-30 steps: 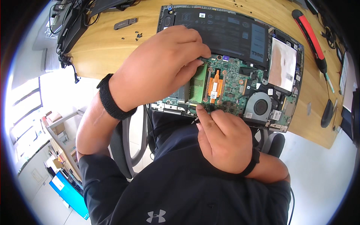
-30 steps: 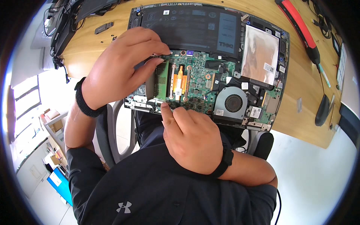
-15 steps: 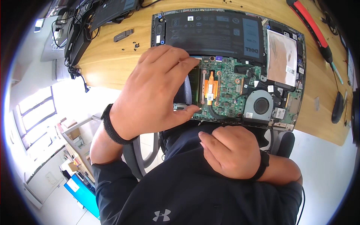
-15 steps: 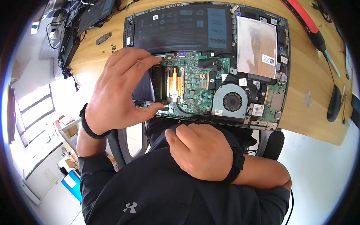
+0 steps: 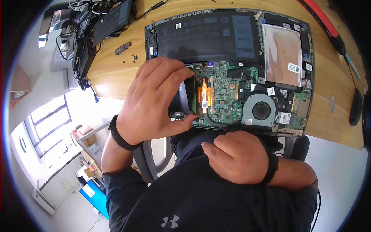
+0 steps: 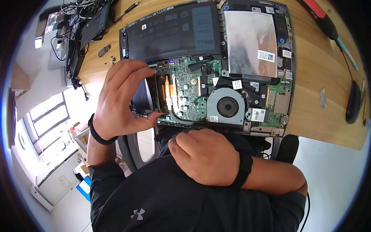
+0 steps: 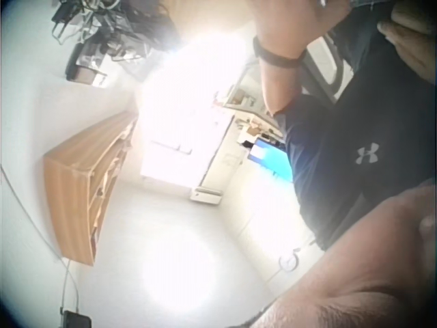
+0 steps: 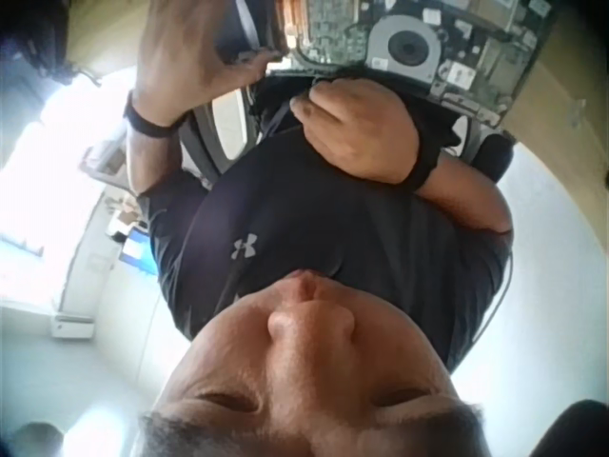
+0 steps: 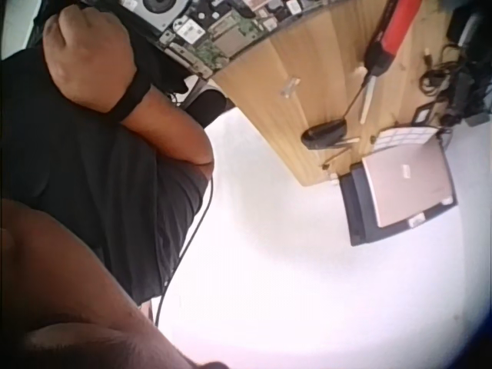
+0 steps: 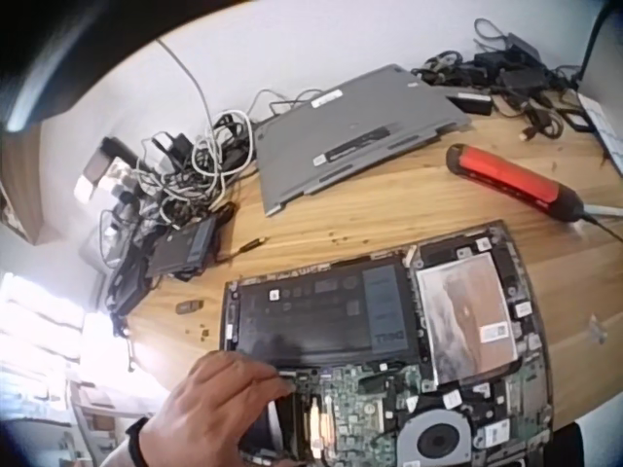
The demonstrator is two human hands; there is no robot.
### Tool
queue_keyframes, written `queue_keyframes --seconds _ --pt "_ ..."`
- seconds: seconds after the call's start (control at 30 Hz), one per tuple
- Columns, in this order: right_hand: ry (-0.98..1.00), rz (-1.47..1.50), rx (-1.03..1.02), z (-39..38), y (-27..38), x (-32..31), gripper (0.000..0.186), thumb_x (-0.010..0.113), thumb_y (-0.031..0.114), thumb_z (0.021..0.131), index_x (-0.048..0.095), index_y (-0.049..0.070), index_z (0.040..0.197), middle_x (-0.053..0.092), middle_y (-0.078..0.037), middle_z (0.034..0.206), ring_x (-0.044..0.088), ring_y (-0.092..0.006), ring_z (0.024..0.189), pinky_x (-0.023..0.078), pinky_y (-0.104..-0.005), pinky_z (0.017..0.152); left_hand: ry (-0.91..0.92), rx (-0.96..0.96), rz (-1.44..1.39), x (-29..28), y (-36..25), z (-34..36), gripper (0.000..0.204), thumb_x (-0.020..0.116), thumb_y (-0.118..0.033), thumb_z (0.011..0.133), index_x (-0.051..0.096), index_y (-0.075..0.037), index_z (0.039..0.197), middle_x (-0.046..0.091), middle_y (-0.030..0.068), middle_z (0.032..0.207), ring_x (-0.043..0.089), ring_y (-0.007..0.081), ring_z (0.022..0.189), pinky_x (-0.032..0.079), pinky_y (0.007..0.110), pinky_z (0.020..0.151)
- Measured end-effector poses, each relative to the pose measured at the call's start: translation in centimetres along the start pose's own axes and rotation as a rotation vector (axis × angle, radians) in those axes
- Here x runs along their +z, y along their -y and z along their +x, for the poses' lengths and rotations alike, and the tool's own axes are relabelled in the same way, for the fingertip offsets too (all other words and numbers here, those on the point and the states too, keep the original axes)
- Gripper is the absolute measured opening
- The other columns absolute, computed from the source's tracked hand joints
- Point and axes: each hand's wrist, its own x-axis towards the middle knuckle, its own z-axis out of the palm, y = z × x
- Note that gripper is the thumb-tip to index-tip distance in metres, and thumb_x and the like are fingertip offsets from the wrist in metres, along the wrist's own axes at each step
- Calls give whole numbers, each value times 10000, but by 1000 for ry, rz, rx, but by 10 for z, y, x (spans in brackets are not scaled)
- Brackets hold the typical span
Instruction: The recorder is performing maintenance on a laptop, including removing screws and inspecting internal components like the RAM and battery.
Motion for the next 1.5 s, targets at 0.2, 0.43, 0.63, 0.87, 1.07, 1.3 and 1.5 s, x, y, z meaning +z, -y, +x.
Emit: queue_keyframes --seconds 0.2,0.43,0.63,0.87,1.07,1.3,1.5 --pt "48 40 -22 -1 -3 -7 252 669 132 847 694 -18 1048 546 -54 879 583 -175 723 467 -324 622 -86 16 -192 4 15 -12 707 854 -253 579 616 -3 1196 649 183 1173 611 402 1105 481 482 982" --pt "35 78 -27 -1 -6 -10 233 666 124 852 692 -16 1037 542 -52 865 580 -174 713 470 -321 623 -119 -45 -472 18 39 -39 768 828 -299 649 503 -24 1288 655 192 1245 616 370 1163 458 464 1029" --pt "29 64 -30 -1 -7 -8 220 666 128 863 693 -16 1028 539 -54 863 574 -171 705 471 -319 613 -108 -58 -568 19 47 -44 759 798 -318 692 472 -19 1310 635 212 1254 620 342 1165 456 439 1035" --pt "41 60 -31 0 -8 -8 214 671 133 860 695 -12 1016 537 -50 864 574 -165 708 471 -311 611 -111 -51 -596 20 50 -44 757 797 -320 708 462 -15 1315 627 222 1252 623 338 1160 460 429 1027" --pt "43 52 -24 0 -8 -9 213 673 132 861 696 -11 1016 536 -48 865 581 -164 720 477 -309 616 -100 -40 -594 20 50 -42 763 790 -286 679 461 -22 1315 624 221 1258 623 337 1162 457 430 1032" --pt "48 53 -20 0 -8 -8 211 675 129 861 696 -10 1018 538 -48 868 584 -164 725 481 -309 617 -100 -52 -600 20 49 -44 755 781 -285 672 470 -28 1311 621 216 1266 618 335 1172 450 430 1040" --pt "59 60 -13 1 -8 -10 204 673 127 866 699 -10 1016 538 -48 864 584 -162 728 480 -307 615 -105 -54 -609 21 49 -44 761 789 -289 671 474 -26 1312 622 215 1267 617 334 1175 448 431 1042"
